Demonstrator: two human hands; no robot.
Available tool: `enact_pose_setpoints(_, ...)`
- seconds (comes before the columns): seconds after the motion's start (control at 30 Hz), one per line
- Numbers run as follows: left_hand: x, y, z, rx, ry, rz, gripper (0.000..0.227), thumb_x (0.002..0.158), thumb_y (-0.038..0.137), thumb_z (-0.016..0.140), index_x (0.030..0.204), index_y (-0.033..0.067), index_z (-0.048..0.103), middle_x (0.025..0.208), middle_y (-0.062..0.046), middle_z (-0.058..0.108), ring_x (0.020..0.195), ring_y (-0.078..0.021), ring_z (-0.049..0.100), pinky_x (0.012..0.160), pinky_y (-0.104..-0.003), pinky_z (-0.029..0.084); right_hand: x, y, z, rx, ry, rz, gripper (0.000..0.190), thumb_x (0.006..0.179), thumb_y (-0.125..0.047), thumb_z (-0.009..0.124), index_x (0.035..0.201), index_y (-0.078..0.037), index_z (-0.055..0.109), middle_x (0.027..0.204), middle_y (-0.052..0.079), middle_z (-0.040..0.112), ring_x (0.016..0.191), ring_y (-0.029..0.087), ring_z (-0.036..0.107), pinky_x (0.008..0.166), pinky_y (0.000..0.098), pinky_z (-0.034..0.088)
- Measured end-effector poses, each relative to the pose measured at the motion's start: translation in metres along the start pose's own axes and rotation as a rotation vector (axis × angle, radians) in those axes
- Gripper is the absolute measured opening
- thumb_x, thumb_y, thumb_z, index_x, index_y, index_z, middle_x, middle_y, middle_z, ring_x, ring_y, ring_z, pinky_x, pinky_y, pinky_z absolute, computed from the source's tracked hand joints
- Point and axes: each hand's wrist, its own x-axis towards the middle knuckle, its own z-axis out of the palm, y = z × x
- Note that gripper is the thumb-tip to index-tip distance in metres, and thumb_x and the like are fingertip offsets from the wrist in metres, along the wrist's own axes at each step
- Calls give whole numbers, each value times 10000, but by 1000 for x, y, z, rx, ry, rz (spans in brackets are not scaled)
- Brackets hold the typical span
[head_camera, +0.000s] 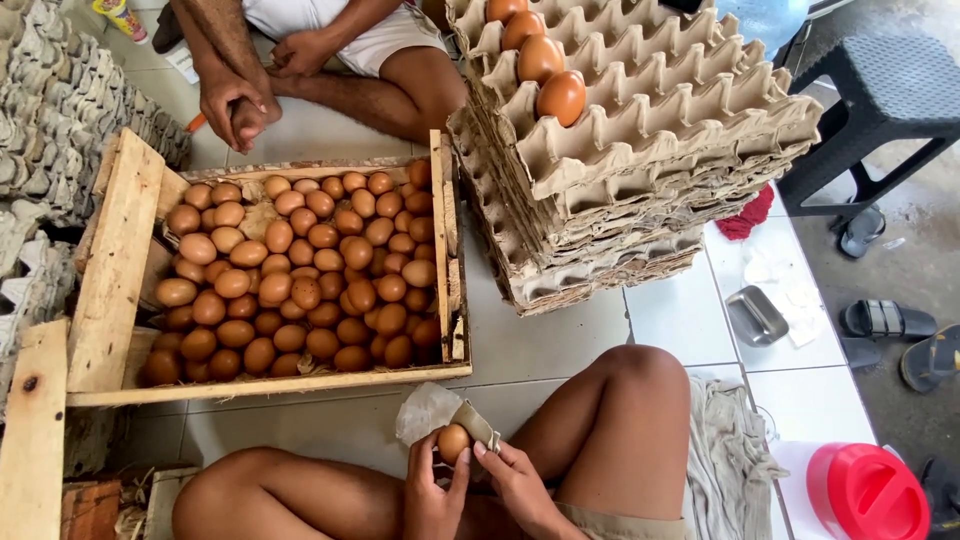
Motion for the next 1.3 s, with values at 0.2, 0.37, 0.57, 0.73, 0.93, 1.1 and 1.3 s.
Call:
enact_pose_setpoints(0.2,-4,-12,4,28,-149,190,508,889,360,746,1297,84,620,1192,-74,661,1017,-186,711,765,-268,644,0,-5,0,32,65,44,172,1040,-156,588,982,-17,671,855,59,617,825,154,591,823,302,528)
enact_pose_setpoints(0.37,-1,-5,0,-19,-40,20,514,887,296,725,1351,122,592,1280,-47,697,992,-170,751,767,-272,660,-3,-5,3,-61,24,24,297,1011,-185,600,1179,27,722,993,75,714,932,146,648,858,263,520)
enact_pose_setpoints(0.57,-3,-2,0,29,-166,273,503,952,346,685,1348,54,582,1256,-122,676,1165,-253,674,983,-358,551,2,-7,2,40,-1,-22,287,1020,-168,565,1172,38,695,989,98,689,966,193,642,937,333,534)
enact_pose_setpoints(0.73,-2,2,-4,-42,-98,91,510,935,332,671,1383,110,568,1302,-68,656,1114,-192,703,854,-284,639,-1,4,-4,11,-20,-29,319,1013,-167,577,1222,41,700,1070,110,732,1000,179,662,918,300,523)
enact_pose_setpoints(0.93,-3,-6,-1,-9,-163,150,496,924,325,707,1351,99,593,1257,-77,682,1076,-197,698,796,-284,615,2,-4,-2,35,-7,-31,413,1006,-174,570,1339,51,663,1151,109,709,1071,172,620,988,298,487)
enact_pose_setpoints(1.1,-1,0,-5,-10,-97,115,486,939,245,674,1389,106,554,1325,-82,637,1208,-215,650,865,-296,615,3,11,-11,75,-31,-31,223,1022,-149,594,1114,27,696,983,85,702,939,163,638,892,307,516)
enact_pose_setpoints(1.3,-1,-1,-5,-14,-211,217,515,972,382,644,1359,49,581,1314,-118,658,1221,-250,653,1026,-355,521,5,-2,-4,86,-9,-16,372,1011,-153,560,1294,63,669,1123,137,707,1070,200,634,1003,326,500)
